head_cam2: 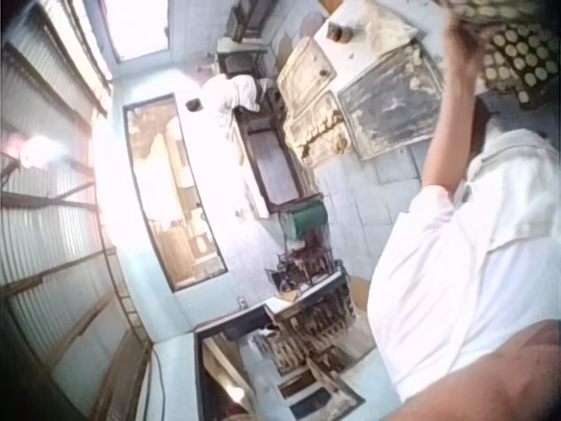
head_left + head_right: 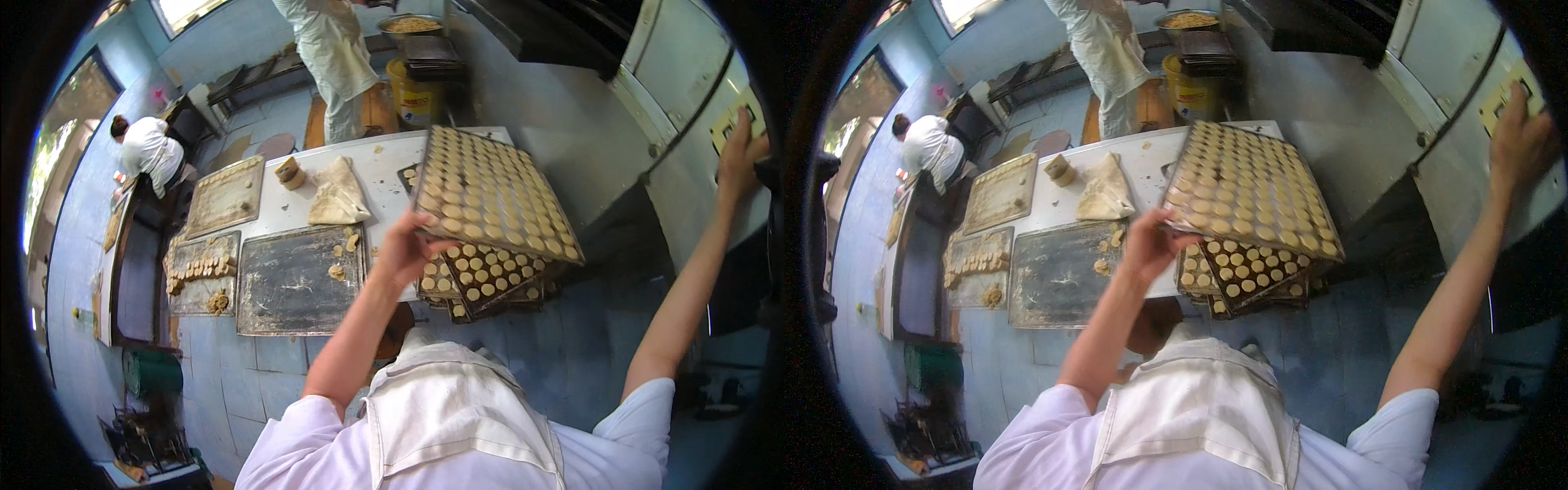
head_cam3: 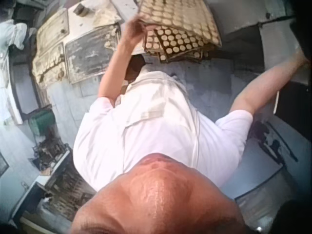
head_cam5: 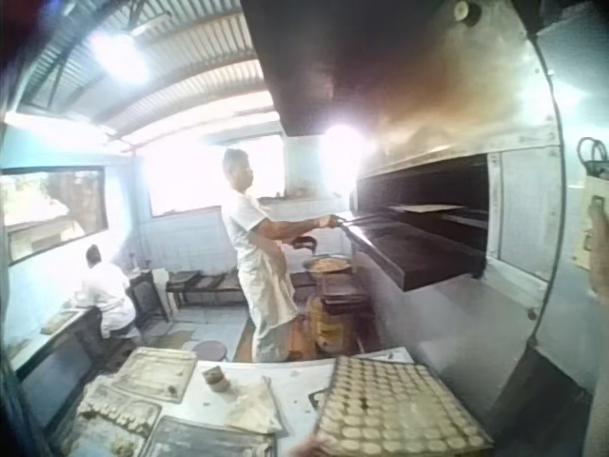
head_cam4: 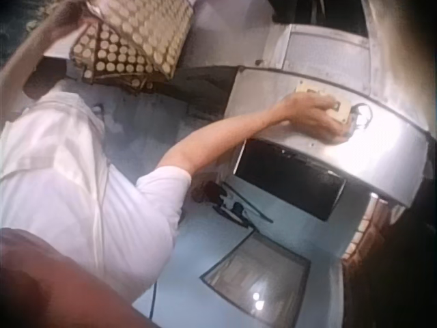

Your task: The person repeatedly picks up baking trays filled with round dough pieces and places them into a large industrial oven. The person also stacks empty trays and carries a large sack of flour across the room.

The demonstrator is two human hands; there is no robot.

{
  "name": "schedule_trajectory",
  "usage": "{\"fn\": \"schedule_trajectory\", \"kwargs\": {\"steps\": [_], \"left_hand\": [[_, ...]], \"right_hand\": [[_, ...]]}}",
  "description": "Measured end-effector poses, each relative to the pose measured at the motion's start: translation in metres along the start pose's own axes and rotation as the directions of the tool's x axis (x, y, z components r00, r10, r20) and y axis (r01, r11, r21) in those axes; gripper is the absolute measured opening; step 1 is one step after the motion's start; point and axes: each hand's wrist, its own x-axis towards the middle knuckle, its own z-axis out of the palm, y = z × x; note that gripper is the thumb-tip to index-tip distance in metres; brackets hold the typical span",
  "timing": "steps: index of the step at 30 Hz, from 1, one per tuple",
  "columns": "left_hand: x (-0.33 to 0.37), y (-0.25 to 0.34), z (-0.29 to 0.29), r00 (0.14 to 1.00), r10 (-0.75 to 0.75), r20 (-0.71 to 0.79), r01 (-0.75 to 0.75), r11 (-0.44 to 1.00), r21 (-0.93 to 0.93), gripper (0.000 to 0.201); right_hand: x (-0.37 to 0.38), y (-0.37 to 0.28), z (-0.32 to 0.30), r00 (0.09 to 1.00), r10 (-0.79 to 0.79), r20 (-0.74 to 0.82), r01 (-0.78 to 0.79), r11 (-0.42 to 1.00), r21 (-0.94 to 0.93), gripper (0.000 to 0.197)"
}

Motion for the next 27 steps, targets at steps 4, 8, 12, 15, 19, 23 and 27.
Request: {"fn": "schedule_trajectory", "kwargs": {"steps": [4,8,12,15,19,23,27], "left_hand": [[-0.017,0.059,0.025,0.968,0.244,-0.058,-0.234,0.961,0.15,0.063],[-0.033,0.121,0.046,0.897,0.437,0.066,-0.44,0.871,0.219,0.059],[-0.062,0.17,0.076,0.835,0.474,0.279,-0.52,0.845,0.125,0.047],[-0.078,0.185,0.111,0.739,0.514,0.435,-0.599,0.797,0.076,0.045],[-0.07,0.212,0.148,0.705,0.356,0.614,-0.316,0.932,-0.179,0.052],[-0.054,0.228,0.197,0.674,0.296,0.677,-0.42,0.907,0.022,0.052],[-0.01,0.221,0.23,0.611,0.262,0.747,-0.398,0.917,0.003,0.05]], "right_hand": [[0.014,0.012,-0.03,0.95,-0.25,-0.185,0.296,0.911,0.287,0.035],[0.014,0.004,-0.044,0.943,-0.198,-0.268,0.304,0.841,0.449,0.034],[0.005,-0.001,-0.036,0.957,-0.052,-0.287,0.202,0.827,0.525,0.033],[0.006,-0.006,-0.039,0.963,-0.025,-0.268,0.182,0.791,0.584,0.032],[0.007,0.0,-0.039,0.975,-0.036,-0.221,0.149,0.842,0.519,0.032],[0.006,-0.011,-0.047,0.958,-0.092,-0.271,0.226,0.823,0.52,0.036],[0.005,-0.005,-0.053,0.957,-0.088,-0.276,0.234,0.796,0.559,0.039]]}}
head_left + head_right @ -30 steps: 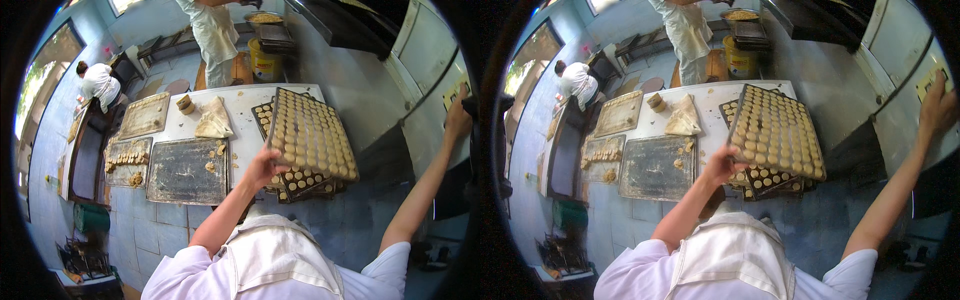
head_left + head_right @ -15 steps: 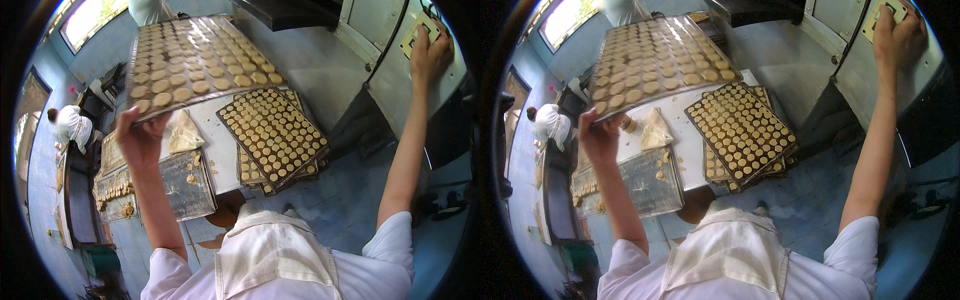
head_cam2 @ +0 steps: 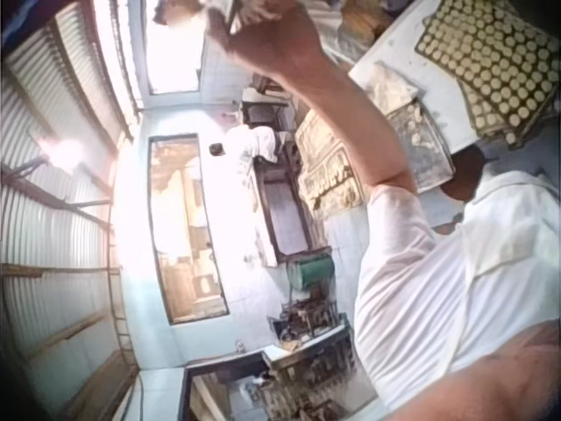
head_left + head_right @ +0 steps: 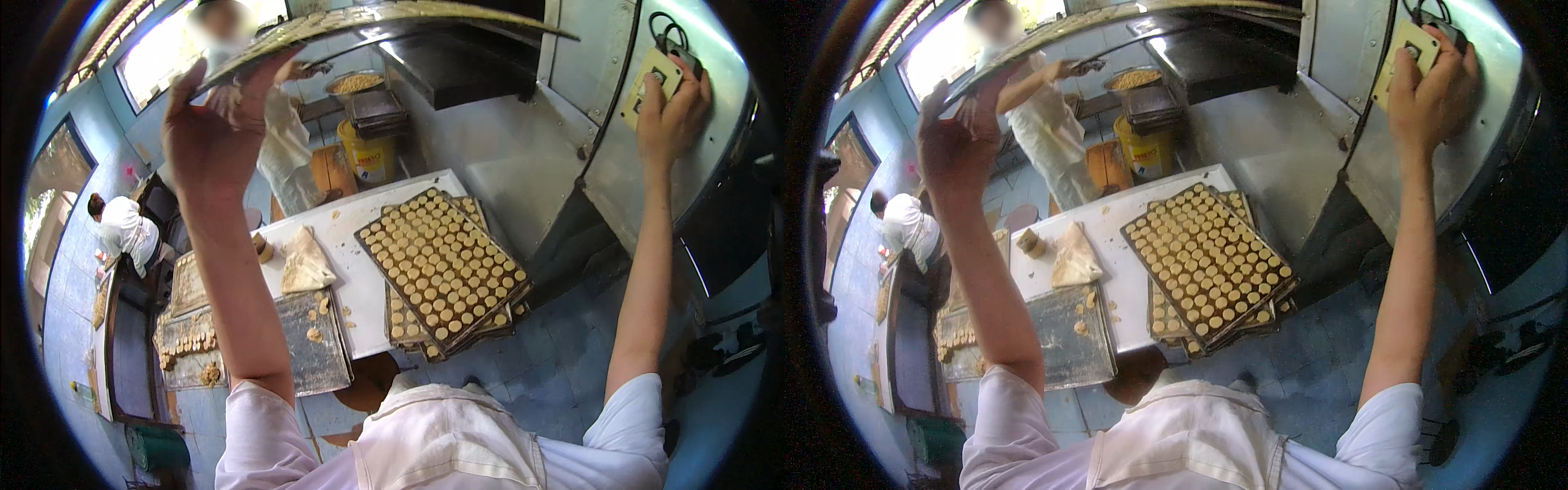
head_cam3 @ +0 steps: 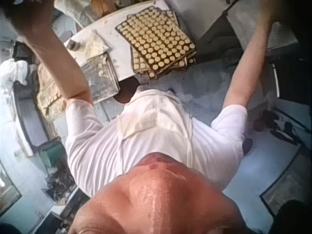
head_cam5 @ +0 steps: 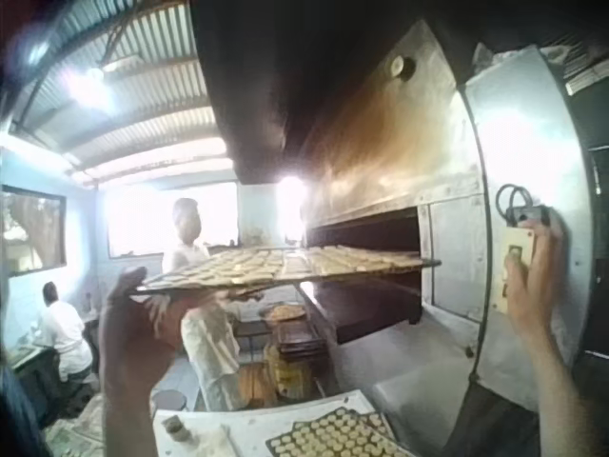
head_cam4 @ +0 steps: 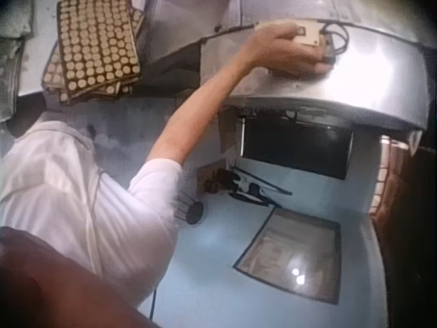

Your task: The person repeatedly picks up baking trays filled with round dough pieces and places them into a large industrial oven. The person also stacks empty trays and carries a large sack of flour across the room.

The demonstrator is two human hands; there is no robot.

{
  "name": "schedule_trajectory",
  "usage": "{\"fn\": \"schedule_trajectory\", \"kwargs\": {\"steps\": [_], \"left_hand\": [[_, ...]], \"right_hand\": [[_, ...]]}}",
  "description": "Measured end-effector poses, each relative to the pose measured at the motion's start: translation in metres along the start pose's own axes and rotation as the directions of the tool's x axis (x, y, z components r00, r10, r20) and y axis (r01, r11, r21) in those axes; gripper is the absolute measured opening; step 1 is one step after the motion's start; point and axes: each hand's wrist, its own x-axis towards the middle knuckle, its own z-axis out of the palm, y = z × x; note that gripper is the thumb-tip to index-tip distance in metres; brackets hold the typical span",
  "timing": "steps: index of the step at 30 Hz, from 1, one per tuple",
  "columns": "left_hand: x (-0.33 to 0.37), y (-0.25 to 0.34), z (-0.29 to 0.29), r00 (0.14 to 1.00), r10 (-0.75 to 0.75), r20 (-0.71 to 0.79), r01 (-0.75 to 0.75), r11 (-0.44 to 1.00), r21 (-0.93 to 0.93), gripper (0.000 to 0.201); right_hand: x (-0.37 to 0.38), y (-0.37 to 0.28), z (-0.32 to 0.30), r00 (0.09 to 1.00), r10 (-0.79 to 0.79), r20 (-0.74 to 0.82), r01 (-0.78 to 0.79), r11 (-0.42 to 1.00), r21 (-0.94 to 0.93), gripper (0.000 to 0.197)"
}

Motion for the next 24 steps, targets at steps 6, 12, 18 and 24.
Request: {"fn": "schedule_trajectory", "kwargs": {"steps": [6,12,18,24], "left_hand": [[0.036,-0.043,-0.023,0.996,0.012,-0.086,-0.018,0.997,-0.07,0.044],[0.078,-0.12,-0.072,0.856,0.135,-0.499,-0.102,0.99,0.093,0.035],[0.084,-0.161,-0.19,0.834,-0.048,-0.549,0.014,0.998,-0.066,0.036],[-0.018,-0.251,-0.16,0.798,0.011,-0.602,0.241,0.91,0.337,0.059]], "right_hand": [[-0.006,-0.009,0.002,0.999,0.037,0.011,-0.037,0.999,0.03,0.044],[-0.003,-0.01,0.0,0.998,0.059,-0.018,-0.058,0.996,0.065,0.043],[-0.006,-0.013,0.006,1.0,0.024,-0.016,-0.024,1.0,0.019,0.041],[-0.008,0.019,0.011,0.999,-0.005,0.052,0.01,0.995,-0.096,0.038]]}}
